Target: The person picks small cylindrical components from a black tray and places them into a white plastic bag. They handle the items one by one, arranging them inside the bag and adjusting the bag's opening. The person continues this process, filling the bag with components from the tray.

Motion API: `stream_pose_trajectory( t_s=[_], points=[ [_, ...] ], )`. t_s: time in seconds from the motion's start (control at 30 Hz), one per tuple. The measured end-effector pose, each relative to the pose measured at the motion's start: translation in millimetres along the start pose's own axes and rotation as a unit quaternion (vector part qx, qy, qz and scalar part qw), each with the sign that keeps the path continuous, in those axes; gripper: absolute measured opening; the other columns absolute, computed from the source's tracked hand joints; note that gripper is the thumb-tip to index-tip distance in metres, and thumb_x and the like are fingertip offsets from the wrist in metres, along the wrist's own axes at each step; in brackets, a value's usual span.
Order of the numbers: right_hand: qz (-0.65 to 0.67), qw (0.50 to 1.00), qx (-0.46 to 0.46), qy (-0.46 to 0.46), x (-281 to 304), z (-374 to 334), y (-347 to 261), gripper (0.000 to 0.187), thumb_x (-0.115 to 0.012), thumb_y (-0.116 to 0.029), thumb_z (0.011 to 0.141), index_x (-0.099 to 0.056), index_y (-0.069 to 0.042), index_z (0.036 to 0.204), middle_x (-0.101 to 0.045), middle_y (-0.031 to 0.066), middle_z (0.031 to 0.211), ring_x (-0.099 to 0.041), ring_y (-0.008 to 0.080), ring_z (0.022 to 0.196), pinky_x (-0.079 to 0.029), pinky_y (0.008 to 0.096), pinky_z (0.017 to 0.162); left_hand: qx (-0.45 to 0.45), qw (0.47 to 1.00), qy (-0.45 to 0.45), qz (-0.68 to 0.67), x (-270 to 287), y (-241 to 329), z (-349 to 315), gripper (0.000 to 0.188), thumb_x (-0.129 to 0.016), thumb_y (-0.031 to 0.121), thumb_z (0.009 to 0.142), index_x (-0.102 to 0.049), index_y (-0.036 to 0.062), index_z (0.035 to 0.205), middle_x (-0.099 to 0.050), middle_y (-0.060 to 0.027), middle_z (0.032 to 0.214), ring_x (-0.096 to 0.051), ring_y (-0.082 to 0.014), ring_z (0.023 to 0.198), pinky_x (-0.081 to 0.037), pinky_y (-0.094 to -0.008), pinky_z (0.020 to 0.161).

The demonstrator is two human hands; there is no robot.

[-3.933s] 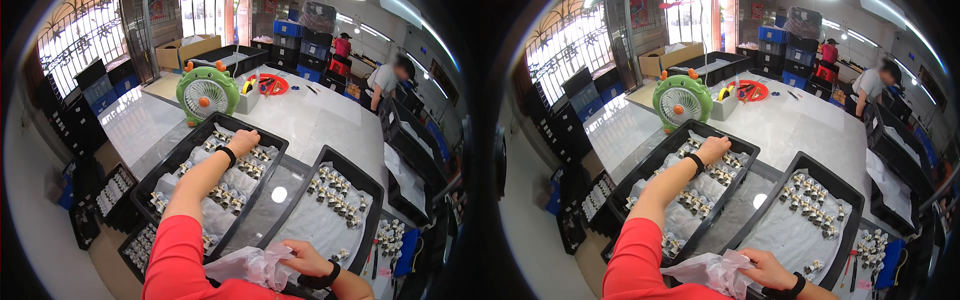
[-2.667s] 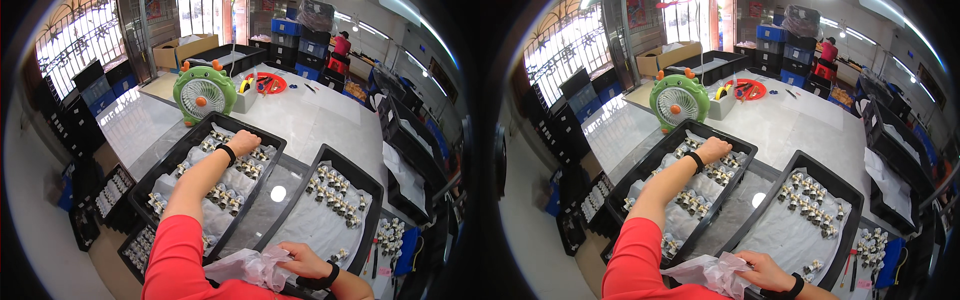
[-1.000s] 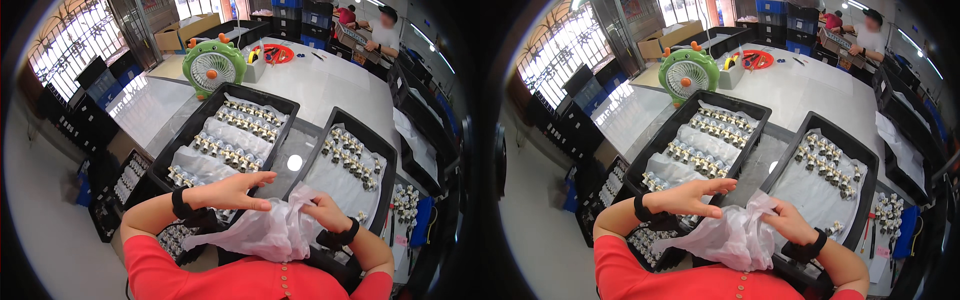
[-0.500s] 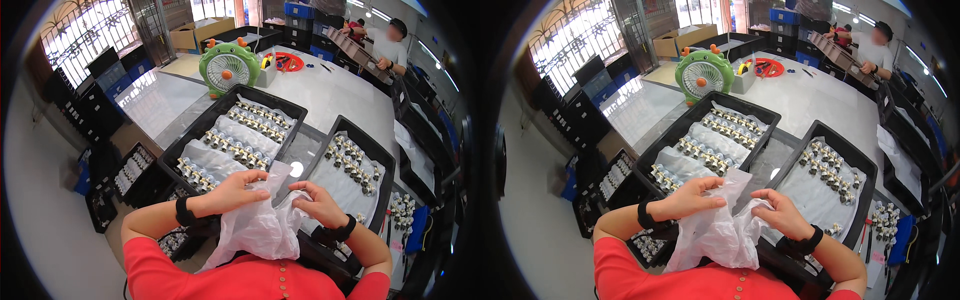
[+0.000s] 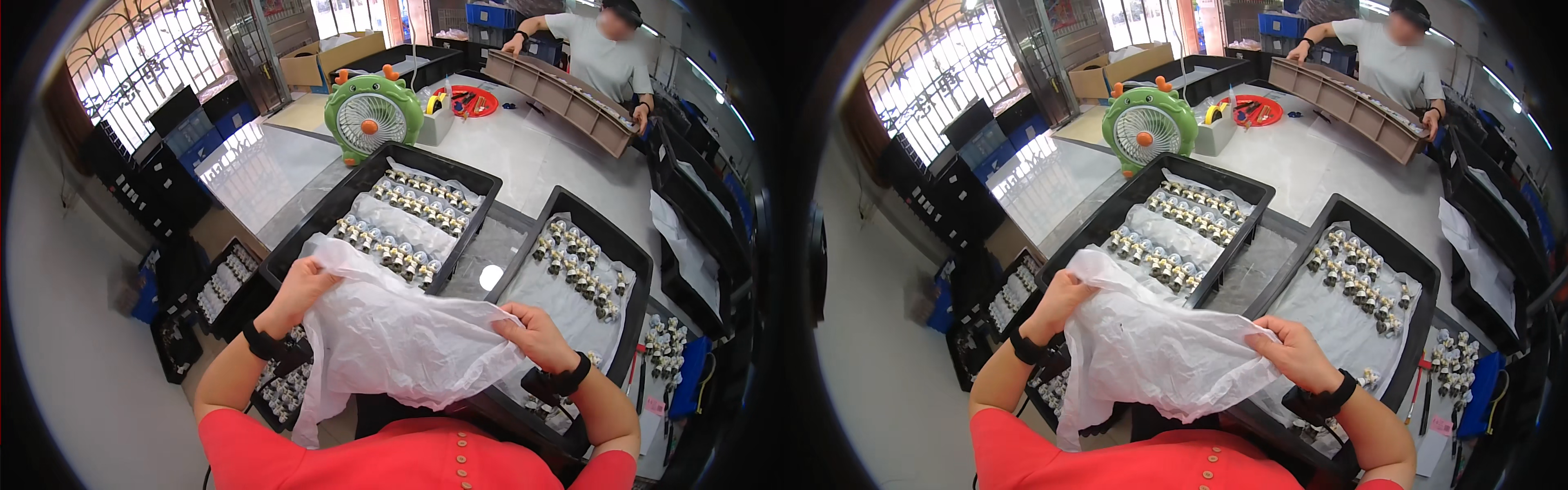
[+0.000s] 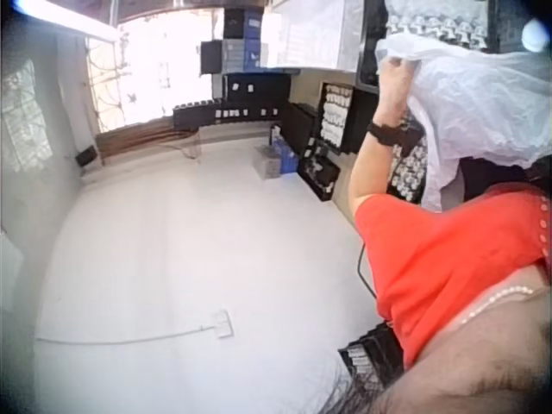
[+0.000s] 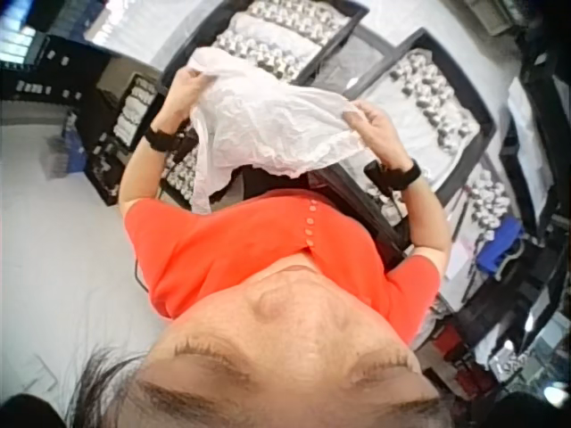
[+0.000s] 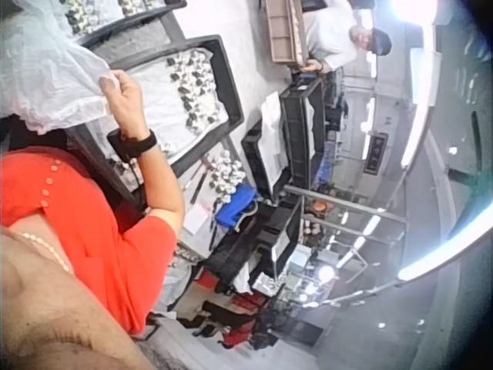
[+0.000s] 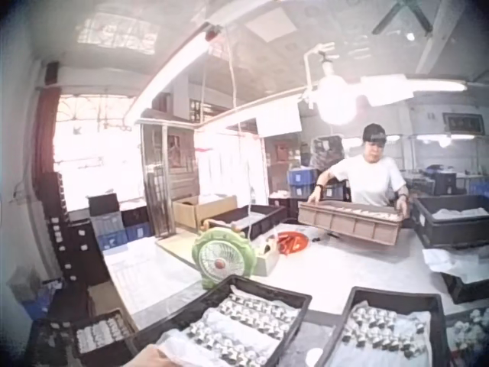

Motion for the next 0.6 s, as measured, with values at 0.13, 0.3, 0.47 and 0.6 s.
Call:
stream_pose_trajectory(
  t_s=[0.13, 0.3, 0.47, 0.6],
  points=[
    [0.019, 0.997, 0.065, 0.031, 8, 7, 2, 0.018, -0.055, -0.019, 0.093, -0.061, -0.004, 0.099, -0.057, -0.0057, 0.080, -0.048, 0.0015, 0.071, -0.039, 0.0180, 0.061, -0.060, 0.992, 0.021, 0.108, 27, 1, 8, 0.026, -0.065, 0.007, 0.078, -0.063, -0.0022, 0.103, -0.065, -0.0044, 0.095, -0.058, -0.0092, 0.085, -0.047, -0.0250, 0.076],
    [-0.002, 0.997, 0.067, 0.031, 6, 12, 11, 0.022, -0.056, -0.021, 0.093, -0.062, 0.000, 0.100, -0.061, -0.0021, 0.085, -0.053, 0.0035, 0.076, -0.044, 0.0208, 0.066, -0.254, 0.892, 0.066, 0.369, -1, 41, 2, 0.025, -0.064, 0.006, 0.074, -0.066, 0.0028, 0.099, -0.065, -0.0068, 0.086, -0.059, -0.0137, 0.078, -0.046, -0.0255, 0.070],
    [-0.011, 0.997, 0.062, 0.034, 1, 16, 18, 0.024, -0.055, -0.023, 0.093, -0.062, -0.001, 0.098, -0.061, -0.0020, 0.080, -0.053, 0.0042, 0.073, -0.044, 0.0221, 0.064, -0.066, 0.950, -0.022, 0.304, -6, 23, 25, 0.018, -0.064, 0.002, 0.071, -0.069, 0.0007, 0.088, -0.065, -0.0040, 0.077, -0.055, -0.0091, 0.064, -0.043, -0.0243, 0.056],
    [-0.115, 0.988, 0.084, 0.053, 4, 22, 16, 0.026, -0.053, -0.025, 0.094, -0.062, -0.001, 0.096, -0.061, 0.0036, 0.072, -0.053, 0.0082, 0.067, -0.045, 0.0264, 0.061, 0.096, 0.963, -0.072, 0.242, 5, 21, 48, 0.015, -0.064, 0.001, 0.076, -0.067, -0.0003, 0.091, -0.066, -0.0025, 0.076, -0.057, -0.0074, 0.061, -0.046, -0.0221, 0.055]
  ],
)
Point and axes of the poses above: each hand's wrist, its own z-axis towards the middle knuckle, its own x-axis out of the back of the hand, y = z × x, the point moved 8 cm from there along z, towards the middle knuckle
